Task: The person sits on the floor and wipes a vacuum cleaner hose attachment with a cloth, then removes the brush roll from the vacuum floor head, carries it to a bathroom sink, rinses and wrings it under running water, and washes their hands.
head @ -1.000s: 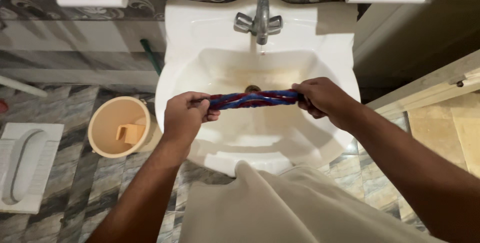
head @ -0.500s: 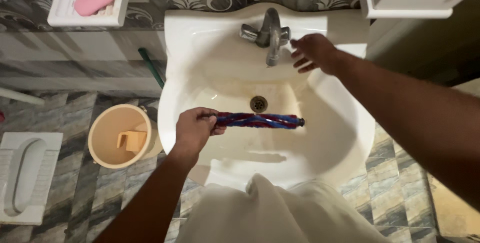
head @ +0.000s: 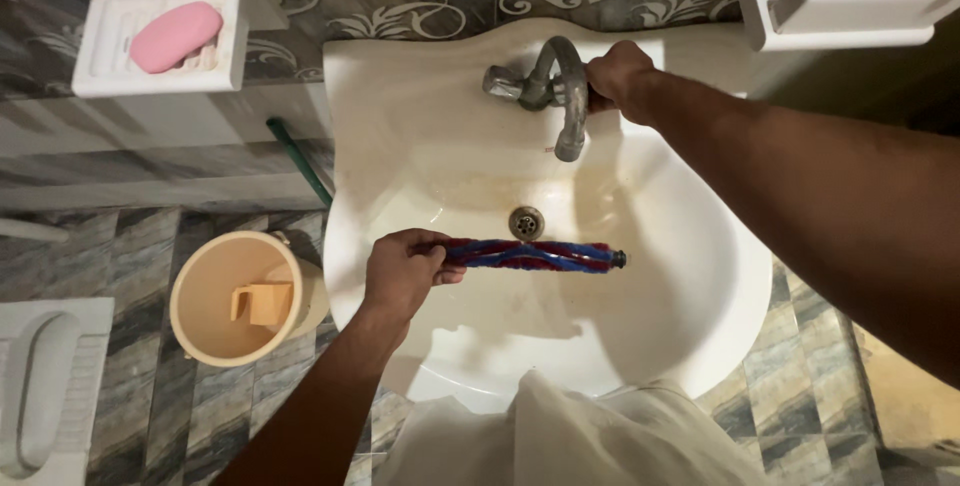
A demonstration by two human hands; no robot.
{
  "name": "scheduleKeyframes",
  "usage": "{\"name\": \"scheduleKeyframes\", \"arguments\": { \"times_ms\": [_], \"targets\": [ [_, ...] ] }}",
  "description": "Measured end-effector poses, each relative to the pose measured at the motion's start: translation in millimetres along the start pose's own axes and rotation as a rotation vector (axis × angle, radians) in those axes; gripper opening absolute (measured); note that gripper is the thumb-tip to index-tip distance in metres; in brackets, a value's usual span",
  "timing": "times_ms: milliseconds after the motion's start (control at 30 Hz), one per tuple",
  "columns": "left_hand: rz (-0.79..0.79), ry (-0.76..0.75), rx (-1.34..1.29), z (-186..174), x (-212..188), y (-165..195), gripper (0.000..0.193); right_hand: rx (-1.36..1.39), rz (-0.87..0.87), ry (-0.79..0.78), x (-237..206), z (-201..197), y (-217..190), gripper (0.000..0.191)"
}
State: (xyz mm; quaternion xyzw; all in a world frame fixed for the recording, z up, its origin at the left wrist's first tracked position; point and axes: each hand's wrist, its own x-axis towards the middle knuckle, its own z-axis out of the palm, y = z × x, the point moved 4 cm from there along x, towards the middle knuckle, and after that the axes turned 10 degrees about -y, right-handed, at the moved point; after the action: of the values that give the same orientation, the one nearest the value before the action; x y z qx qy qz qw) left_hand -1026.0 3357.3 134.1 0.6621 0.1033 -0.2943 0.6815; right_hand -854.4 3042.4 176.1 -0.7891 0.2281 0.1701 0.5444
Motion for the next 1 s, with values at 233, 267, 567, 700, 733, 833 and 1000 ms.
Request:
{"name": "scheduleKeyframes", "arguments": {
  "times_ms": [233, 267, 567, 700, 733, 833, 1000],
  "targets": [
    [-0.044, -0.010, 0.006, -0.3, 4.2, 3.7, 0.024, -0.117, -0.143, 0.061, -9.3, -1.9, 0.3, 0.023],
    [-0.048, -0.007, 0.008, 0.0, 4.2, 3.9, 0.024, -0.155, -0.145, 0.089, -10.3, -2.6, 1.4, 0.022],
    [-0.063, -0.013, 0.031, -0.3, 4.4, 7.8, 0.024, -0.085, -0.113, 0.042, -11.0, -3.4, 6.8, 0.023],
    [-0.064, -0.012, 0.032, -1.3, 5.8, 10.3, 0.023, -0.006, -0.115, -0.009, -17.2, -1.4, 11.3, 0.027],
    [-0.066, -0.011, 0.036, -1.5, 6.6, 11.1, 0.023, 0.008, -0.116, -0.010, -19.1, -1.4, 11.4, 0.028],
    [-0.066, -0.011, 0.041, -1.6, 7.6, 12.9, 0.023, 0.026, -0.139, -0.043, -26.2, 0.7, 9.3, 0.030],
    [-0.057, -0.013, 0.058, 0.0, 9.0, 16.1, 0.023, -0.015, -0.126, -0.036, -35.5, 0.6, 2.4, 0.033]
  ]
}}
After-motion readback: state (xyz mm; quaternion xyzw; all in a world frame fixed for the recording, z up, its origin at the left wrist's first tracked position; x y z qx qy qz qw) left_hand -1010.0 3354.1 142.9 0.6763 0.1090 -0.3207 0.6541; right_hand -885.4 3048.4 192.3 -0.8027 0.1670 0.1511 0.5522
